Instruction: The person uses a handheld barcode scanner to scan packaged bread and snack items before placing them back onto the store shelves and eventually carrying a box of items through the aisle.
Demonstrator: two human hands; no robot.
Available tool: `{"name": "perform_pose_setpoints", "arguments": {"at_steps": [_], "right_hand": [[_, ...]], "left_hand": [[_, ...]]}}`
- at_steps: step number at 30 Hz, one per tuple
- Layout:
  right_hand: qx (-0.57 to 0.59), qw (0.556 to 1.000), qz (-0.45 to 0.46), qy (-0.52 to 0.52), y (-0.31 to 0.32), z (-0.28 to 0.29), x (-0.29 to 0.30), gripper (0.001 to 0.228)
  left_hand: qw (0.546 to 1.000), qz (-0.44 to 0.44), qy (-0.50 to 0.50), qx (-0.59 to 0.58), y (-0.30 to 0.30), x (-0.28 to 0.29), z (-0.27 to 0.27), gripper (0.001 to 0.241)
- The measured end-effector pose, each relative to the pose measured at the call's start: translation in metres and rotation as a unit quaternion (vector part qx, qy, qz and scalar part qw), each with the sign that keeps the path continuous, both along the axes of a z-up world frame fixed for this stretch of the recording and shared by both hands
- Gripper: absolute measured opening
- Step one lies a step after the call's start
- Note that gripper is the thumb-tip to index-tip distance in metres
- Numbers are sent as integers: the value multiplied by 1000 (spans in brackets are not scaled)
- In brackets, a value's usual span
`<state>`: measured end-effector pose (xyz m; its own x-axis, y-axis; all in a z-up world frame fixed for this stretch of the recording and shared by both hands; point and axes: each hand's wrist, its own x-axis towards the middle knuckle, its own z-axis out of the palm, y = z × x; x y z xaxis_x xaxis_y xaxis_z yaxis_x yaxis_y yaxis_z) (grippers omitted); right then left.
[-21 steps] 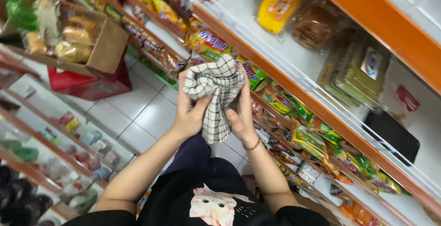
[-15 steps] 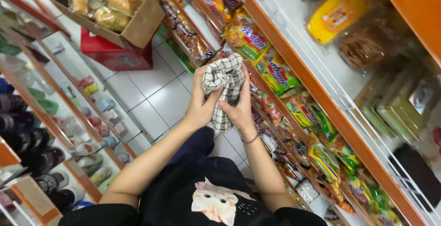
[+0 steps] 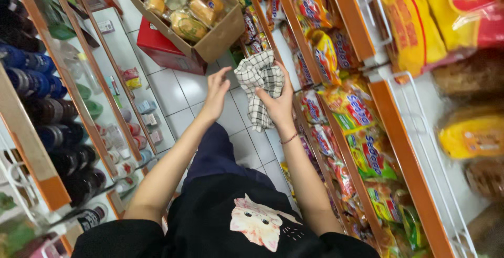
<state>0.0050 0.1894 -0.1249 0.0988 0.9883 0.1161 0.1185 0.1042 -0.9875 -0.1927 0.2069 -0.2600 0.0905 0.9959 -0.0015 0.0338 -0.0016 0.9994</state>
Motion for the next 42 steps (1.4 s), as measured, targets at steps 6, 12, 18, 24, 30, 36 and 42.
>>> {"name": "perform_pose_setpoints", "arguments": {"at_steps": [6, 12, 18, 24, 30, 36, 42], "right_hand": [[-42, 997, -62, 32, 145, -58, -59, 74], [-62, 993, -92, -51, 261, -117, -120, 78], [-93, 989, -103, -50, 326, -158, -156, 82], [-104, 987, -102, -66, 362, -182, -182, 85], [-93, 967, -119, -206, 388, -196, -211, 85], [-29, 974, 9, -223, 400, -215, -224, 94], [-58, 949, 109, -290, 397, -224, -210, 91]], "left_hand": [[953, 149, 253, -72, 161, -101, -58, 58], [897, 88, 378, -210, 269, -157, -100, 78], [885, 41, 400, -234, 295, -157, -115, 88], [940, 95, 262, -195, 296, -170, -110, 51], [942, 282, 13, -180, 291, -210, -65, 40], [916, 388, -98, -24, 303, -231, -22, 42], [925, 335, -177, -43, 316, -222, 1, 37]]}}
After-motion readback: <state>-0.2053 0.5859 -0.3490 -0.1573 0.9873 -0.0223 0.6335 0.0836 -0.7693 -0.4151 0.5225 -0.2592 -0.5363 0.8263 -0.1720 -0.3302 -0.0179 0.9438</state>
